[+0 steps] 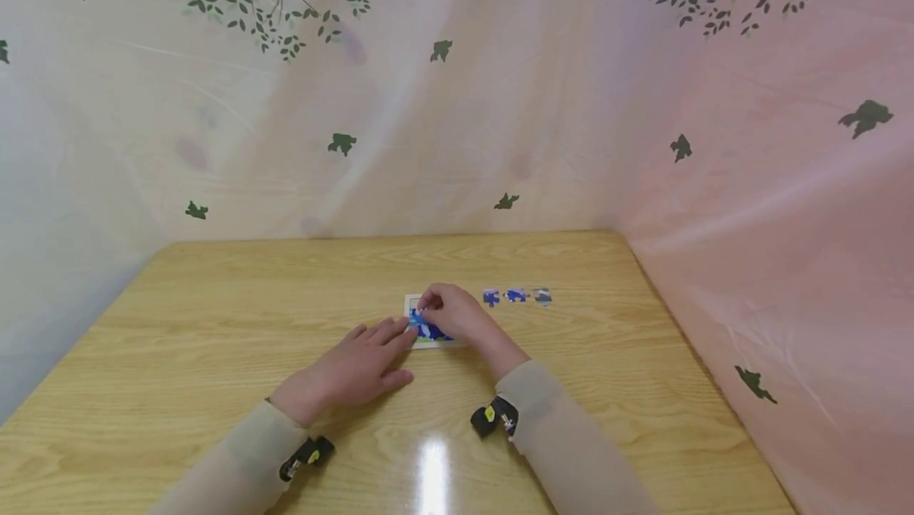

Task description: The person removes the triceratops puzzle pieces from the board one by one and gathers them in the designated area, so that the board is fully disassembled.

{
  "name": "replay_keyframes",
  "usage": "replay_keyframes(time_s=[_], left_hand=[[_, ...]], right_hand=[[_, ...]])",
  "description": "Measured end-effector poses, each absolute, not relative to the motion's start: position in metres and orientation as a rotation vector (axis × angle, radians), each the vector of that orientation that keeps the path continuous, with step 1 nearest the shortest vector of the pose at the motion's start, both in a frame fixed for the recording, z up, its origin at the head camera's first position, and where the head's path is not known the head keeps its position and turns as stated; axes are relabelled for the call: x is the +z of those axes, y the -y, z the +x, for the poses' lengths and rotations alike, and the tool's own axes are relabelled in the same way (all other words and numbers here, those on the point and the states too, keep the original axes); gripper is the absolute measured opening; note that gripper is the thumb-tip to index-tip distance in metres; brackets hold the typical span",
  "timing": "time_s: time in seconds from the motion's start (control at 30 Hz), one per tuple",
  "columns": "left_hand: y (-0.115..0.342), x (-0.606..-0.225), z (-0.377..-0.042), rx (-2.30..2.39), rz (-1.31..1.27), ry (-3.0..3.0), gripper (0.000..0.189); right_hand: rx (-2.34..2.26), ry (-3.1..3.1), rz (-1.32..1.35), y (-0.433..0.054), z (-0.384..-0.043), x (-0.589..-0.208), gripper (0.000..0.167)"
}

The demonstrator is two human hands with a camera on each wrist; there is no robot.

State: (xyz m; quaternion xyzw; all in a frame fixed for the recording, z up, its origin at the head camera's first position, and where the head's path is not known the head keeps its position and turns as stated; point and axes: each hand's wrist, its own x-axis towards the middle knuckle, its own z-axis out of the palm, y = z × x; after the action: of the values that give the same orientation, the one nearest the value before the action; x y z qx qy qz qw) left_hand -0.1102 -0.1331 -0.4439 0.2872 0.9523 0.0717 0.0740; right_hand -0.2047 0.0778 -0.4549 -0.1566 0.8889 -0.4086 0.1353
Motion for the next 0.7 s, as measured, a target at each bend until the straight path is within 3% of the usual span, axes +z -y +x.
replay_keyframes(time_s=[0.7], left_hand=[[0.138, -0.443, -0.11, 0.205, 0.88, -2.869, 0.071]], right_hand=[[-1.32, -2.525, -0.446, -0.088, -0.21, -0.448, 0.008]])
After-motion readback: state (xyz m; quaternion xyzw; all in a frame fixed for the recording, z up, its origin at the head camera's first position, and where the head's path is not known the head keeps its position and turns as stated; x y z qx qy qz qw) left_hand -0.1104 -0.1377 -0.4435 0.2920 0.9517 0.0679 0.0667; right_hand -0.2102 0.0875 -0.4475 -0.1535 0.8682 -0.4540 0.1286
